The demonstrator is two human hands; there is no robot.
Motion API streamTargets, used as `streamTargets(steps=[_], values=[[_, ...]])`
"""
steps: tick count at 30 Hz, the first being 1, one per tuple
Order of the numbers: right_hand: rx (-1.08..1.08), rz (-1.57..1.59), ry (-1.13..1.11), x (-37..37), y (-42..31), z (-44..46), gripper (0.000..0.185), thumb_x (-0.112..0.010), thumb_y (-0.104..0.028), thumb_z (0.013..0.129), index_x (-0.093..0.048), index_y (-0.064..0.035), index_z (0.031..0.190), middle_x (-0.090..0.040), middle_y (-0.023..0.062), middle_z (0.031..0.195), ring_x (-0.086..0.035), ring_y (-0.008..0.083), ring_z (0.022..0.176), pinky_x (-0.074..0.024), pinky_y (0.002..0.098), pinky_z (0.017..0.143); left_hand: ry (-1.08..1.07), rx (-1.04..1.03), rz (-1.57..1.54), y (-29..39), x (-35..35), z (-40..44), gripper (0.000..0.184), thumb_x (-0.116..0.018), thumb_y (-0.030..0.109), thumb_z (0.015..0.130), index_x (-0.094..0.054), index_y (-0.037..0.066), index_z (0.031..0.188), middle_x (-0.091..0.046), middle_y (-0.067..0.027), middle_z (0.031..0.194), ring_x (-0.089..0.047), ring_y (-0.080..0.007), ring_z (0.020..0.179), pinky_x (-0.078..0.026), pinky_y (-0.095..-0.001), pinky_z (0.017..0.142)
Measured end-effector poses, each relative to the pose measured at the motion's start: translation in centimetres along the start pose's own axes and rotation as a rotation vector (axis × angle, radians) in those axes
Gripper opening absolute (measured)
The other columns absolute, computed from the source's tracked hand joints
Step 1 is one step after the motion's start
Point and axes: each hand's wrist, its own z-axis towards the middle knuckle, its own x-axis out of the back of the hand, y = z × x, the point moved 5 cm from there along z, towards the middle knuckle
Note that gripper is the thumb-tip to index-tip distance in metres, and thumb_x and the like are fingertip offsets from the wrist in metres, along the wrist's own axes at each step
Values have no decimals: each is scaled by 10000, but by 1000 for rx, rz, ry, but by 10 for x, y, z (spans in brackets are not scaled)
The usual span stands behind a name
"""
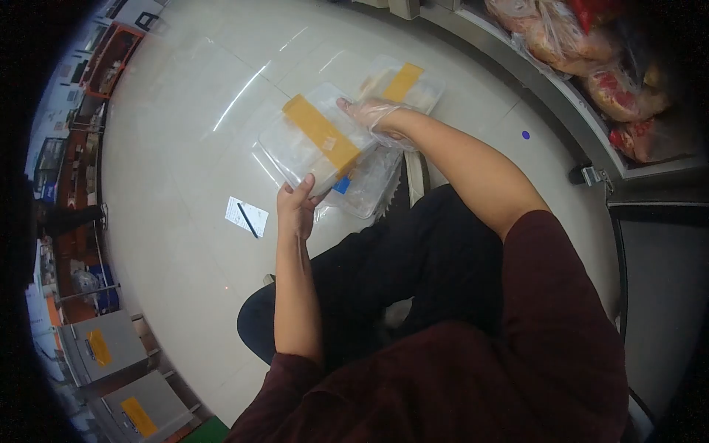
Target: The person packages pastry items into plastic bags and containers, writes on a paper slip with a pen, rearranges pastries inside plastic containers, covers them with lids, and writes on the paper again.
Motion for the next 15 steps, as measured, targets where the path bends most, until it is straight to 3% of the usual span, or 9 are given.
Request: streamTargets(steps=[3,6,7,10,13,15], values=[[116,-147,-63,6,-3,-11,913,-458,-773,940,-597,28,1354,-664,269,1224,-644,340,1131,-518,455,944,17,106,86,-18,-1,-5,671,-783,308,908,-492,-86,1366,-618,-209,1306,-651,-345,1167,-555,-477,984],[232,-460,-113,17,-5,-27,856,-435,-770,950,-633,-25,1323,-685,246,1196,-661,322,1097,-524,439,919,8,363,538,-21,22,-3,617,-819,324,879,-592,-168,1174,-677,-227,1101,-696,-289,984,-582,-424,907],[264,-576,-129,17,-4,-30,835,-428,-769,953,-649,-45,1308,-695,233,1182,-667,313,1084,-527,435,909,98,381,388,-21,26,-4,633,-807,379,889,-626,-216,1011,-702,-226,931,-725,-287,853,-620,-385,806],[137,-840,-148,22,-5,-25,745,-490,-737,947,-688,-84,1248,-717,199,1116,-683,310,1032,-534,441,876,33,428,528,-32,28,-6,716,-782,458,896,-620,-234,989,-707,-221,882,-738,-294,803,-636,-365,733],[334,-316,91,58,-4,-5,726,-585,-692,915,-691,-41,1218,-721,194,1081,-686,319,988,-537,447,860,16,446,544,-37,30,-1,710,-767,472,904,-630,-220,988,-708,-237,894,-746,-308,813,-644,-366,676],[79,-390,405,112,20,17,723,-645,-618,897,-700,51,1163,-711,258,1149,-680,385,1118,-523,444,982,37,480,612,-32,29,-2,760,-747,502,910,-600,-223,1086,-704,-252,950,-747,-318,822,-644,-367,673]])
